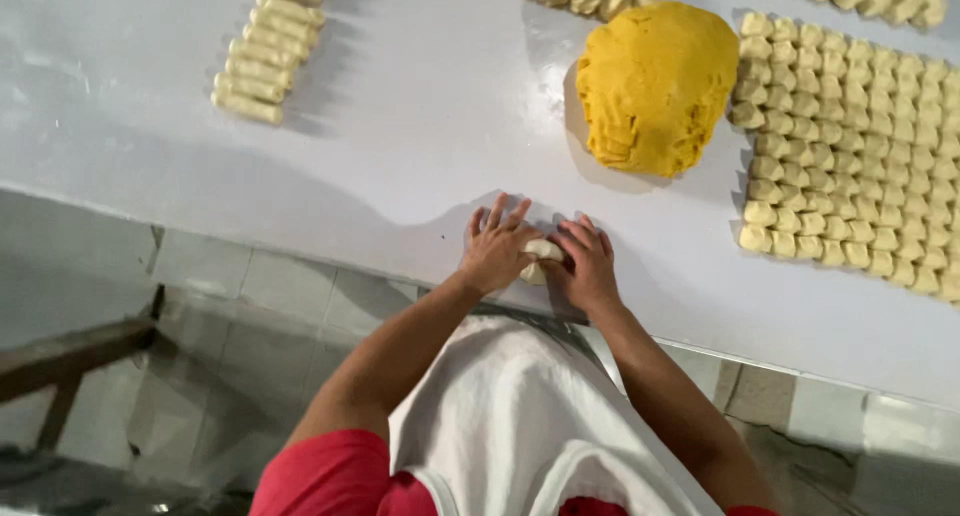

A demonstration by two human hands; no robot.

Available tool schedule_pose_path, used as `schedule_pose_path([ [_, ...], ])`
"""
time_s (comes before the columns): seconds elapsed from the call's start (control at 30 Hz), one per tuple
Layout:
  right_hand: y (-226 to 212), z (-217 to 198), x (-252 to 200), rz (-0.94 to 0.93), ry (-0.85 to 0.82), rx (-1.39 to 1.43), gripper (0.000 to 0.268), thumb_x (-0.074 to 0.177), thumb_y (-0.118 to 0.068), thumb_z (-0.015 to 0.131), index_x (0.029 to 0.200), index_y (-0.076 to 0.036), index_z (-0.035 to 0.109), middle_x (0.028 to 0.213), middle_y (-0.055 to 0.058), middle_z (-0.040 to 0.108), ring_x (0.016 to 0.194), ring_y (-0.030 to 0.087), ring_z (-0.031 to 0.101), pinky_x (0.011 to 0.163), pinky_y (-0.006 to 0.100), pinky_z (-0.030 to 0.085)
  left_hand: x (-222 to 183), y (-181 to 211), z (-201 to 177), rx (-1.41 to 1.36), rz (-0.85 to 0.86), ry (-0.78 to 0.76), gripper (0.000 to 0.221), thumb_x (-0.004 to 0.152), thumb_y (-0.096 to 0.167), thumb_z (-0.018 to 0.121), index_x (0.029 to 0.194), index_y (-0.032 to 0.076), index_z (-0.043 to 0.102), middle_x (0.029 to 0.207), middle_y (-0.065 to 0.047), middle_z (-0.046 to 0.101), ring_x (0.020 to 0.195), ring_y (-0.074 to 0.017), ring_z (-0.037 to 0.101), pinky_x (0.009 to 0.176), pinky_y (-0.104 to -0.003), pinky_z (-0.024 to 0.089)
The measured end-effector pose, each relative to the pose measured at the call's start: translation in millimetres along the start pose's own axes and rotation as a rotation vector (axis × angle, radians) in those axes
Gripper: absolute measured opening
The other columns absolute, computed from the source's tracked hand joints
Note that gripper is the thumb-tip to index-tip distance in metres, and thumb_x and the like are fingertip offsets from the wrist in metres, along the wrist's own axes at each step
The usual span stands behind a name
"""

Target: The person prepares pieces of dough by hand on a white table, pulling small portions from a large yellow dough mass, flattening them, adding a filling, and rolling them into cylinders.

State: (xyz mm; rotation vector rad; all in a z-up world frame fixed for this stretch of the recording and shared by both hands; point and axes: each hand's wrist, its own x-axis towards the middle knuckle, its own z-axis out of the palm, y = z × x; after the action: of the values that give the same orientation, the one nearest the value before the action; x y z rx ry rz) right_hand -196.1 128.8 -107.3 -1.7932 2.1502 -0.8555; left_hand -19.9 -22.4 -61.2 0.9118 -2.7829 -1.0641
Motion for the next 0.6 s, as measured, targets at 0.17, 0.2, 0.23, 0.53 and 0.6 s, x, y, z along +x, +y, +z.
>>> schedule_pose_path([
  [0.17,-2.0,-5.2,-3.1,0.023,-0.007,0.039,0.042,0.083,-0.031,0.085,0.116,-0.008,0.070,0.139,0.008,0.063,0.145,0.038,0.047,0.119,0.052,0.038,-16.4,4.1,1.8,-0.036,-0.045,-0.136,0.041,0.089,0.039,0.068,0.129,0.030,0.067,0.167,-0.002,0.027,0.158,-0.0335,0.006,0.121,-0.065,0.005],
  [0.2,-5.0,-2.8,-6.1,0.029,-0.019,-0.006,0.042,0.083,-0.029,0.085,0.116,-0.008,0.071,0.139,0.010,0.063,0.144,0.038,0.046,0.117,0.053,0.036,-12.3,6.2,3.6,-0.003,-0.037,-0.093,0.043,0.089,0.039,0.067,0.131,0.029,0.066,0.168,-0.003,0.028,0.158,-0.0334,0.007,0.121,-0.066,0.006],
  [0.23,-8.5,-0.7,-11.3,0.035,-0.030,-0.052,0.042,0.082,-0.028,0.085,0.117,-0.007,0.073,0.138,0.012,0.064,0.143,0.039,0.046,0.116,0.055,0.035,-9.3,7.2,4.0,0.031,-0.029,-0.050,0.045,0.089,0.039,0.067,0.134,0.028,0.065,0.168,-0.004,0.029,0.158,-0.0333,0.008,0.121,-0.066,0.006],
  [0.53,-30.0,-11.0,-20.2,0.000,-0.057,-0.099,0.047,0.085,-0.029,0.083,0.123,-0.004,0.070,0.147,0.016,0.057,0.143,0.038,0.045,0.114,0.053,0.037,-25.1,7.9,7.8,0.031,0.023,-0.043,0.057,0.090,0.045,0.065,0.142,0.024,0.058,0.167,-0.006,0.023,0.155,-0.0340,0.005,0.118,-0.064,0.005],
  [0.6,-40.0,-19.8,-18.0,0.014,-0.102,-0.084,0.046,0.082,-0.025,0.083,0.122,-0.004,0.073,0.148,0.017,0.057,0.143,0.039,0.044,0.114,0.053,0.036,-29.5,1.2,9.4,0.012,-0.014,-0.124,0.053,0.090,0.049,0.065,0.138,0.026,0.060,0.167,-0.003,0.023,0.157,-0.0307,0.004,0.121,-0.063,0.003],
])
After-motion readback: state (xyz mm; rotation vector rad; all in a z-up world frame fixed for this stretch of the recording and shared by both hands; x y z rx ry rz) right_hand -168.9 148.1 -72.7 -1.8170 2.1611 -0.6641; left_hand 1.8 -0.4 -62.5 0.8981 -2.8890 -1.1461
